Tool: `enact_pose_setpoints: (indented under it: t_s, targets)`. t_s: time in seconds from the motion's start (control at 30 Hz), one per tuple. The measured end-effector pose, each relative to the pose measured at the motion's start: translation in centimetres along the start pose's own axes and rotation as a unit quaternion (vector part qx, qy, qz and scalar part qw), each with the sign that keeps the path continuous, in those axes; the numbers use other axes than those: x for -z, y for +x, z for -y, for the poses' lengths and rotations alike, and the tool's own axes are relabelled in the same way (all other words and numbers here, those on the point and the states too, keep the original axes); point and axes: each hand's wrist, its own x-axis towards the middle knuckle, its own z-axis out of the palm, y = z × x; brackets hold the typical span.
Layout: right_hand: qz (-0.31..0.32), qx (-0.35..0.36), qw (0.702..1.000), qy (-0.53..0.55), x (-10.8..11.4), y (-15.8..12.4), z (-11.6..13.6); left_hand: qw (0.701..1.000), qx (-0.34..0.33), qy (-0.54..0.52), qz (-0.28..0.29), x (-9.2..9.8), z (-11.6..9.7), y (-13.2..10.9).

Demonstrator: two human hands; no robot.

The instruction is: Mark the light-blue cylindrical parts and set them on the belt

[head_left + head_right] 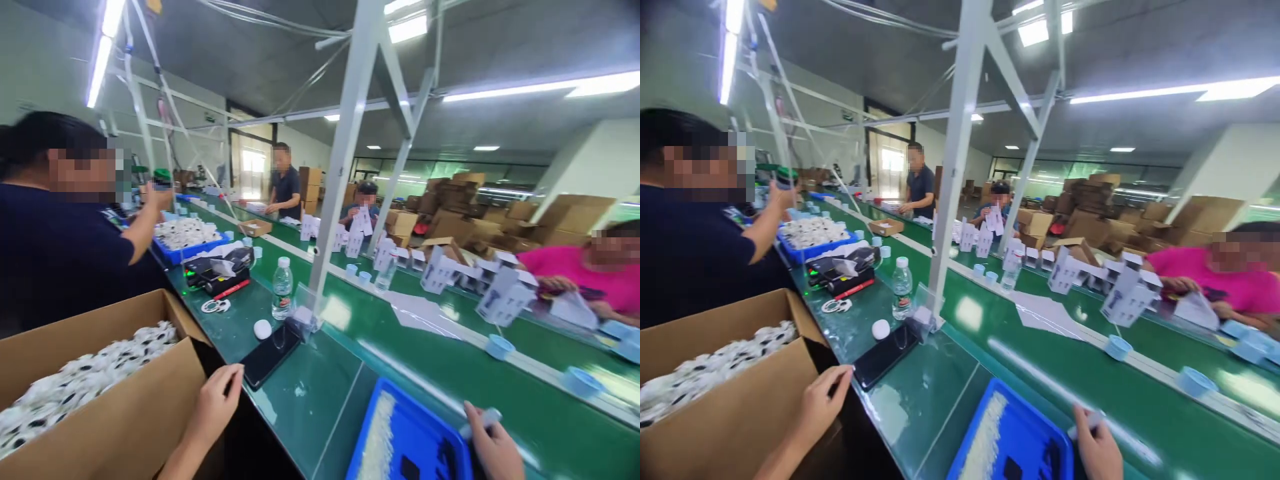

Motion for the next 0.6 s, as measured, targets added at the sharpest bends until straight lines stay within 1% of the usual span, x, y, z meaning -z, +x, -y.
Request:
enact_pose_setpoints:
  t_s: [0.03,0.1,0.17,0.23,0.3,0.33,0.37,0.43,0.5,0.57,0.6]
  targets:
    - [0.003,0.006,1.000,0.011,0.0,-0.3,0.5,0.998,-0.023,-0.036,0.053,-1.3,-1.9,0.3]
    - [0.008,0.015,1.000,0.025,0.0,-0.9,1.3,0.981,-0.069,-0.091,0.154,-4.3,-6.0,1.4]
    - [0.011,0.021,0.999,0.035,0.2,-1.4,1.5,0.959,-0.104,-0.123,0.232,-7.9,-9.6,2.8]
    - [0.015,0.023,0.999,0.038,0.4,-1.8,1.4,0.943,-0.128,-0.120,0.283,-11.8,-12.0,3.8]
    - [0.019,0.024,0.999,0.036,0.6,-1.9,1.3,0.943,-0.111,-0.081,0.302,-15.1,-13.3,4.4]
    - [0.020,0.024,0.999,0.035,0.7,-1.8,1.2,0.943,-0.104,-0.054,0.310,-16.4,-13.6,4.5]
    - [0.021,0.023,0.999,0.032,0.8,-1.7,1.0,0.941,-0.103,-0.038,0.319,-17.2,-13.8,4.4]
    - [0.022,0.024,0.999,0.024,0.8,-1.3,0.3,0.934,-0.114,-0.027,0.337,-17.8,-13.9,4.0]
    - [0.028,0.029,0.999,-0.001,0.8,-0.9,-1.1,0.931,-0.126,-0.037,0.342,-17.3,-13.8,3.2]
    - [0.031,0.032,0.998,-0.054,0.7,-0.4,-2.9,0.936,-0.122,-0.040,0.327,-16.4,-13.3,2.4]
    - [0.025,0.044,0.996,-0.077,0.6,0.0,-3.7,0.939,-0.119,-0.042,0.320,-16.0,-13.1,2.2]
